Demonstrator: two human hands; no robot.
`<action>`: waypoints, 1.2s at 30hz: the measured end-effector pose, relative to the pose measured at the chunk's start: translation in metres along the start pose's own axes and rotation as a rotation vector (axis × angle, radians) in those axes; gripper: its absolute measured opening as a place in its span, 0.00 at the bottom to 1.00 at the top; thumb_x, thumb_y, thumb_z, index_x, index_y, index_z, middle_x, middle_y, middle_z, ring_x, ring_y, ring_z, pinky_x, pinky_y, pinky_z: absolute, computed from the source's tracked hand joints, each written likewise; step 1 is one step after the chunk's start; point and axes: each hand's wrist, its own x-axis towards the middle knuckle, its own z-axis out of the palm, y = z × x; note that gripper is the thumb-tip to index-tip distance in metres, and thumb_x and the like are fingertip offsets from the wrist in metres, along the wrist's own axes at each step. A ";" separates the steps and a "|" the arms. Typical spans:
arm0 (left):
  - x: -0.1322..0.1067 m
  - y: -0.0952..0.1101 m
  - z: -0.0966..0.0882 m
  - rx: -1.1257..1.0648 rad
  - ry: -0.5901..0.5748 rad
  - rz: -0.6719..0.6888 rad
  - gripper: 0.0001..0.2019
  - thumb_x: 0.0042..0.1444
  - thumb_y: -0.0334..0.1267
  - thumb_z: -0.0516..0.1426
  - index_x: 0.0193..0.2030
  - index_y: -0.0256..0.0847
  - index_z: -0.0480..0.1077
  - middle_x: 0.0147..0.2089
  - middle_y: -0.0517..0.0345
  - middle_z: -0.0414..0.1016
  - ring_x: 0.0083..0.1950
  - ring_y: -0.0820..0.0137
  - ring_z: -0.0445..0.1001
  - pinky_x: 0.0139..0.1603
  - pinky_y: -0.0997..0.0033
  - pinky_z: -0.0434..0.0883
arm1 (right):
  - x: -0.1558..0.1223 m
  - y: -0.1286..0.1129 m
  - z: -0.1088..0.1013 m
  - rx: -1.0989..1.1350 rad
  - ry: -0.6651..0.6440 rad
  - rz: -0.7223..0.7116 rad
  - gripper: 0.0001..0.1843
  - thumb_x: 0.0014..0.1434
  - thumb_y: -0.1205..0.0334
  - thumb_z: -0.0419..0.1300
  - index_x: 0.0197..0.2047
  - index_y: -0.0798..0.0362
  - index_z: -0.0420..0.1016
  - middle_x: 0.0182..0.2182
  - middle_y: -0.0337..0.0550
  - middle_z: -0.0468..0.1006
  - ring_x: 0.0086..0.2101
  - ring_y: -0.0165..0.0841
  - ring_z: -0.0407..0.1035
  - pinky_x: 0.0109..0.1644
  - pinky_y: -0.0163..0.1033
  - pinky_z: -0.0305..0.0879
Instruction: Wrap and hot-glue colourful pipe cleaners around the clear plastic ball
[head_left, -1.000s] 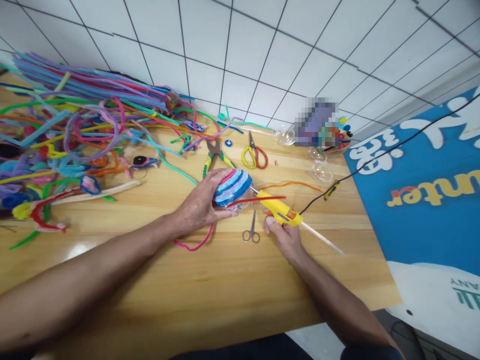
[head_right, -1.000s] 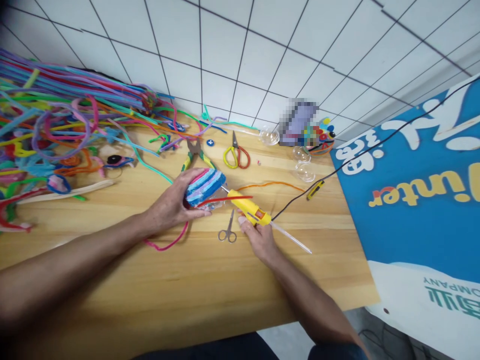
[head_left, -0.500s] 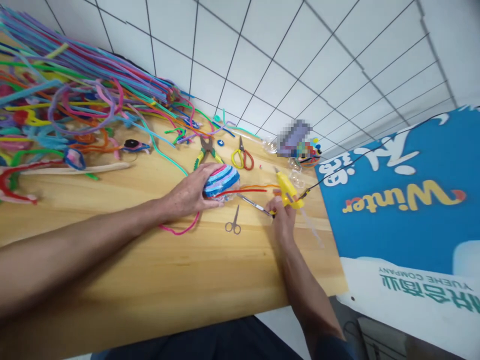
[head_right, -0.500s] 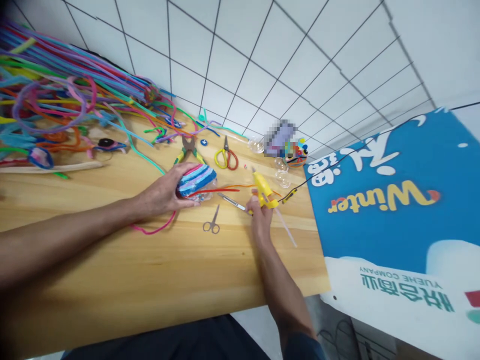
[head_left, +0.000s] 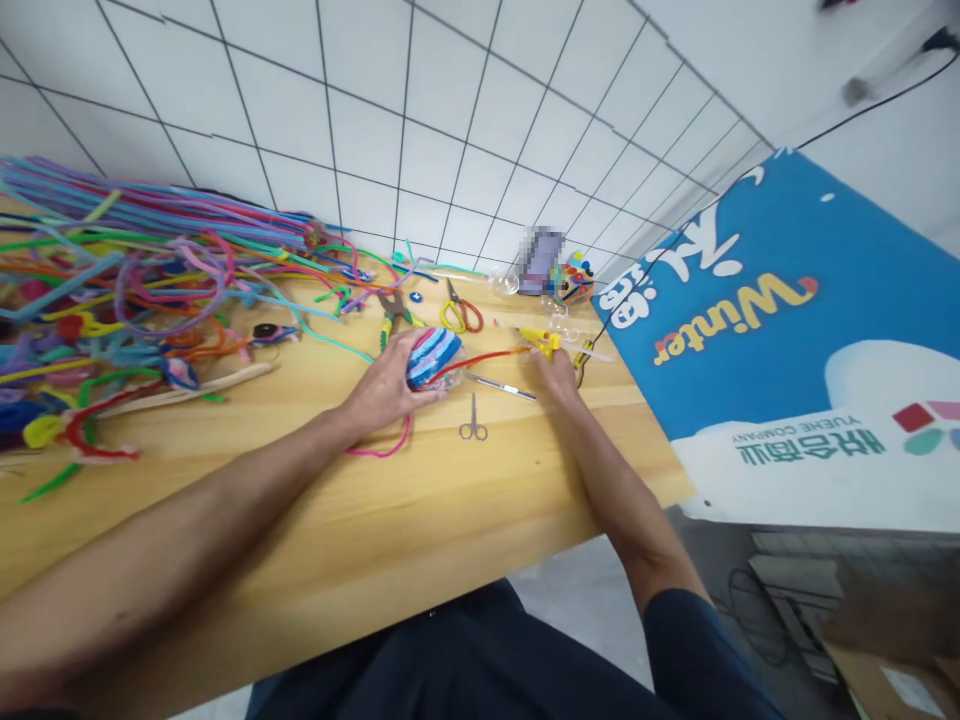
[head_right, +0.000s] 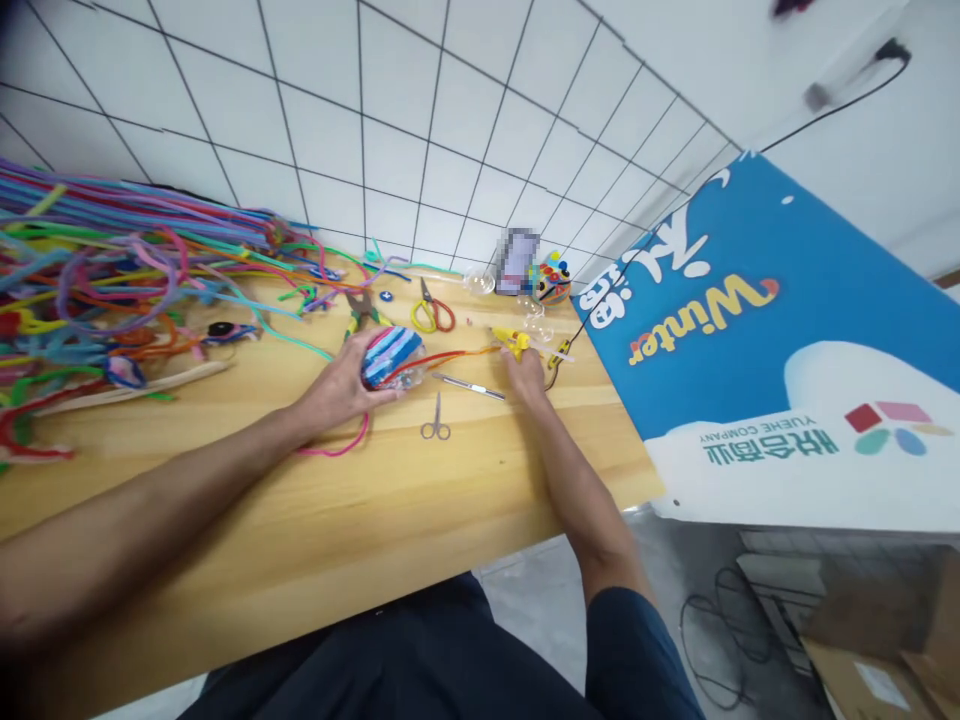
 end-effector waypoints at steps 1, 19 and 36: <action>0.000 -0.001 0.001 -0.005 0.002 0.004 0.49 0.57 0.49 0.74 0.79 0.44 0.56 0.75 0.40 0.67 0.77 0.48 0.70 0.79 0.44 0.71 | -0.001 -0.002 -0.004 0.013 0.012 0.015 0.24 0.64 0.46 0.62 0.52 0.56 0.83 0.50 0.62 0.87 0.53 0.53 0.80 0.59 0.54 0.74; 0.004 0.010 0.000 -0.080 -0.044 0.046 0.44 0.63 0.49 0.69 0.80 0.39 0.55 0.77 0.32 0.64 0.78 0.45 0.68 0.78 0.41 0.70 | -0.119 -0.126 0.025 0.816 -0.187 -0.234 0.25 0.56 0.40 0.76 0.50 0.46 0.81 0.39 0.41 0.83 0.41 0.39 0.78 0.50 0.46 0.77; 0.001 0.008 -0.003 -0.050 -0.051 0.056 0.40 0.68 0.50 0.62 0.81 0.46 0.53 0.78 0.38 0.63 0.79 0.46 0.67 0.79 0.39 0.68 | -0.096 -0.124 0.038 0.800 -0.211 -0.250 0.23 0.55 0.38 0.75 0.38 0.48 0.79 0.32 0.40 0.83 0.35 0.36 0.76 0.44 0.44 0.75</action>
